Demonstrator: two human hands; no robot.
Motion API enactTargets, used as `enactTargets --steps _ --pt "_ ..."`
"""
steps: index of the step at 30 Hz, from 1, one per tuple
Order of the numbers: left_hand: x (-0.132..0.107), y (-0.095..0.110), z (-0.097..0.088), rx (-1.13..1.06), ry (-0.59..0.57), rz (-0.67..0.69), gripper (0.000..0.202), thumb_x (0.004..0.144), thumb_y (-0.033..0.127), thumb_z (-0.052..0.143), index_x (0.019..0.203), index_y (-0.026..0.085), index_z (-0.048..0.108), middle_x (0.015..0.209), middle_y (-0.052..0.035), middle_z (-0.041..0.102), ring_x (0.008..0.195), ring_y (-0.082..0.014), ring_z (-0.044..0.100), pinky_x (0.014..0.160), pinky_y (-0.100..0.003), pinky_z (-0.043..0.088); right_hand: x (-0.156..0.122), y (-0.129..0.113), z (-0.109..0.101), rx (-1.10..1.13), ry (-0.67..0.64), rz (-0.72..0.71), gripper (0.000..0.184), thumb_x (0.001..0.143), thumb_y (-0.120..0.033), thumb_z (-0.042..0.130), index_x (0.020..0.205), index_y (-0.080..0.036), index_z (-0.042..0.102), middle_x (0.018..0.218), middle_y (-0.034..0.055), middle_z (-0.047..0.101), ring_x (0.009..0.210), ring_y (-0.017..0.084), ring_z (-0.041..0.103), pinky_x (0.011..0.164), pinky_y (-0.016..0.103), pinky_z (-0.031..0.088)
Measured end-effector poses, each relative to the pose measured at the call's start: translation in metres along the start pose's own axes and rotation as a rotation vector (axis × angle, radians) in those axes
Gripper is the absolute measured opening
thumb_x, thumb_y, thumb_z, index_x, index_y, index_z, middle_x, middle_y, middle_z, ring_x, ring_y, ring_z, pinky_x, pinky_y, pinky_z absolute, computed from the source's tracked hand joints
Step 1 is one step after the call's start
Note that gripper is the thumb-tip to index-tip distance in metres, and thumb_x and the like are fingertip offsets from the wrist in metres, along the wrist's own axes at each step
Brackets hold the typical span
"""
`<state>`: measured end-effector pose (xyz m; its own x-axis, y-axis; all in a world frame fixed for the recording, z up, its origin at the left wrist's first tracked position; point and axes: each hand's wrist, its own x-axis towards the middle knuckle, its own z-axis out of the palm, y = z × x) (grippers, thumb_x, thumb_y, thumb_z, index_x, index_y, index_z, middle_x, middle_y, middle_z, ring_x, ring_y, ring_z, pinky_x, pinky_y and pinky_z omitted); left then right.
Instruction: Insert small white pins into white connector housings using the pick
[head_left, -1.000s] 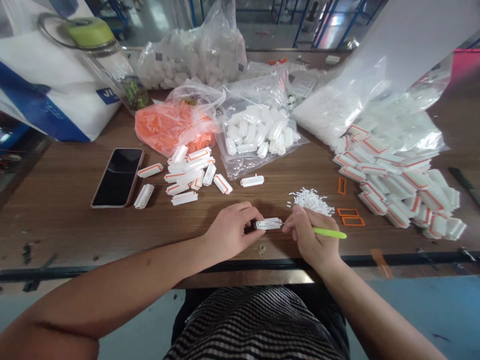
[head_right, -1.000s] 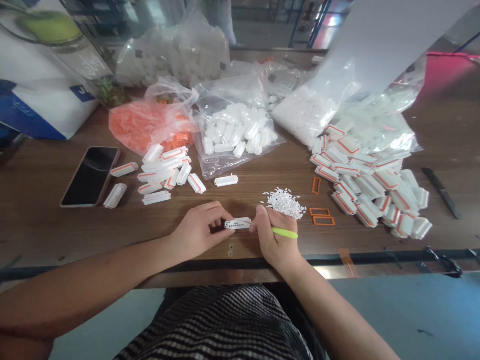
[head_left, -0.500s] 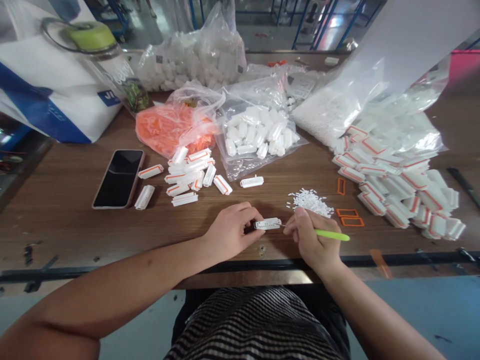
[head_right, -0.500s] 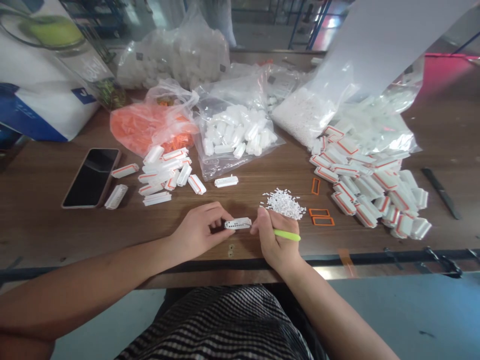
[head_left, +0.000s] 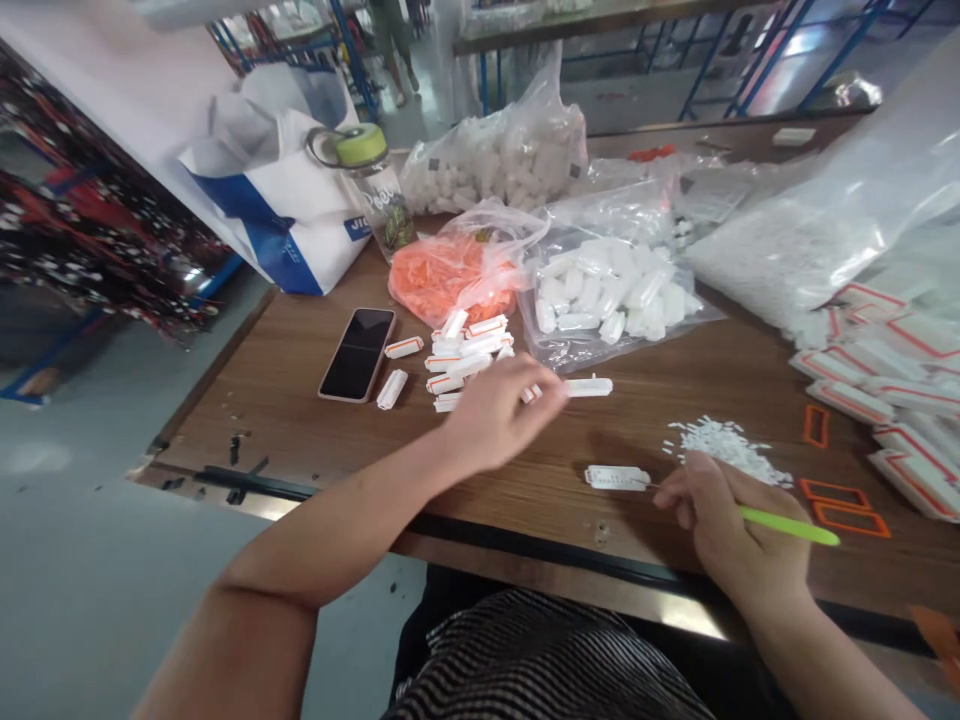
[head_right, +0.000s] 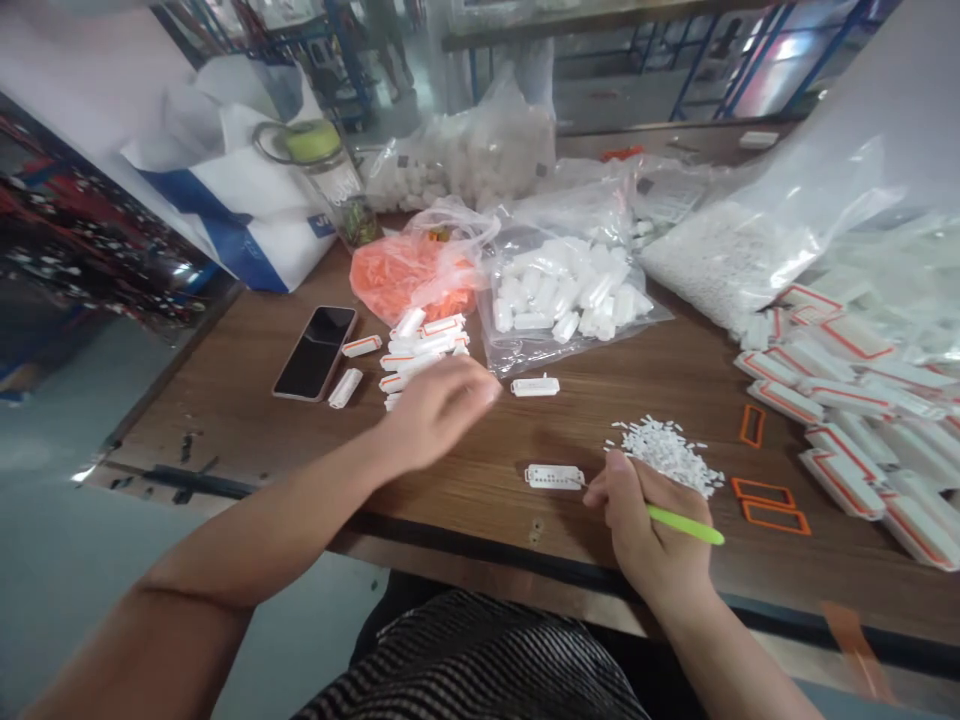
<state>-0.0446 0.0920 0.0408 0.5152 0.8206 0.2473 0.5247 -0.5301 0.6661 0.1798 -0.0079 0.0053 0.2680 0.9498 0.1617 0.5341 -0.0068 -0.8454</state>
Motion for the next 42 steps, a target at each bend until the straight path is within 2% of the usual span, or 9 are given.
enactTargets --steps 5,8,12,16,26,30,34,39,42 --pt "0.0 -0.062 -0.097 0.405 0.412 -0.252 0.039 0.097 0.031 0.033 0.085 0.019 0.068 0.098 -0.0055 0.068 0.099 -0.0209 0.06 0.092 -0.034 0.045 0.001 0.0 -0.001 -0.02 0.004 0.013 0.047 0.093 -0.044 0.051 0.053 -0.023 0.064 0.051 0.0013 0.062 0.041 0.013 0.051 0.047 0.031 0.04" --pt "-0.021 -0.103 -0.129 0.68 0.368 -0.401 0.034 0.092 0.028 0.039 0.094 0.021 0.072 0.116 -0.0085 0.064 0.113 -0.0299 0.053 0.102 -0.046 0.038 0.001 -0.001 -0.001 -0.029 -0.003 0.011 0.048 0.093 -0.046 0.05 0.052 -0.024 0.064 0.05 0.0012 0.061 0.041 0.013 0.052 0.048 0.031 0.041" --pt "-0.043 -0.134 -0.13 0.776 0.271 -0.574 0.035 0.086 0.022 0.044 0.107 0.027 0.073 0.134 -0.0071 0.054 0.122 -0.0356 0.044 0.101 -0.055 0.036 0.001 -0.001 0.0 -0.013 0.001 0.028 0.05 0.094 -0.047 0.048 0.052 -0.023 0.064 0.052 0.0015 0.062 0.042 0.013 0.051 0.048 0.03 0.041" --pt "-0.043 -0.138 -0.122 0.769 0.199 -0.586 0.039 0.088 0.02 0.042 0.111 0.03 0.072 0.137 -0.0067 0.052 0.124 -0.0356 0.042 0.101 -0.058 0.035 0.0 0.002 0.0 0.014 -0.001 0.045 0.048 0.093 -0.047 0.051 0.053 -0.023 0.064 0.055 0.002 0.065 0.042 0.012 0.051 0.048 0.03 0.041" --pt "-0.049 -0.142 -0.137 0.61 0.508 -0.446 0.036 0.09 0.017 0.039 0.105 0.022 0.071 0.122 -0.0078 0.063 0.118 -0.0256 0.054 0.106 -0.042 0.038 -0.001 0.0 0.0 0.043 0.01 0.092 0.047 0.093 -0.048 0.051 0.054 -0.023 0.064 0.057 0.0025 0.064 0.044 0.012 0.05 0.049 0.031 0.04" --pt "-0.041 -0.125 -0.136 0.531 0.646 -0.339 0.03 0.09 0.019 0.043 0.104 0.019 0.069 0.112 -0.0066 0.068 0.111 -0.022 0.059 0.1 -0.036 0.044 -0.001 -0.002 0.0 0.022 0.009 0.097 0.047 0.093 -0.046 0.051 0.054 -0.023 0.064 0.056 0.0014 0.063 0.045 0.011 0.05 0.052 0.03 0.04" --pt "-0.025 -0.072 -0.11 0.399 0.632 -0.194 0.023 0.091 0.026 0.05 0.101 0.02 0.069 0.106 -0.0037 0.07 0.103 -0.0185 0.063 0.096 -0.033 0.047 -0.001 -0.002 0.001 0.005 0.008 0.094 0.048 0.093 -0.047 0.05 0.054 -0.023 0.063 0.055 0.0012 0.063 0.045 0.012 0.05 0.052 0.03 0.04" --pt "-0.015 0.017 -0.036 0.02 0.091 0.043 0.016 0.094 0.027 0.054 0.097 0.02 0.067 0.099 -0.0015 0.072 0.094 -0.0142 0.065 0.089 -0.029 0.052 -0.001 0.001 0.001 0.008 0.004 0.076 0.049 0.093 -0.048 0.048 0.054 -0.023 0.064 0.056 0.0019 0.064 0.044 0.012 0.05 0.051 0.031 0.04" --pt "-0.014 0.044 0.008 -0.003 -0.212 0.133 0.024 0.087 0.034 0.066 0.105 0.017 0.067 0.108 -0.0045 0.069 0.101 -0.0174 0.063 0.091 -0.031 0.052 -0.001 0.0 0.0 -0.005 0.013 0.044 0.048 0.094 -0.045 0.048 0.055 -0.023 0.064 0.052 0.0007 0.061 0.045 0.012 0.051 0.051 0.03 0.04"
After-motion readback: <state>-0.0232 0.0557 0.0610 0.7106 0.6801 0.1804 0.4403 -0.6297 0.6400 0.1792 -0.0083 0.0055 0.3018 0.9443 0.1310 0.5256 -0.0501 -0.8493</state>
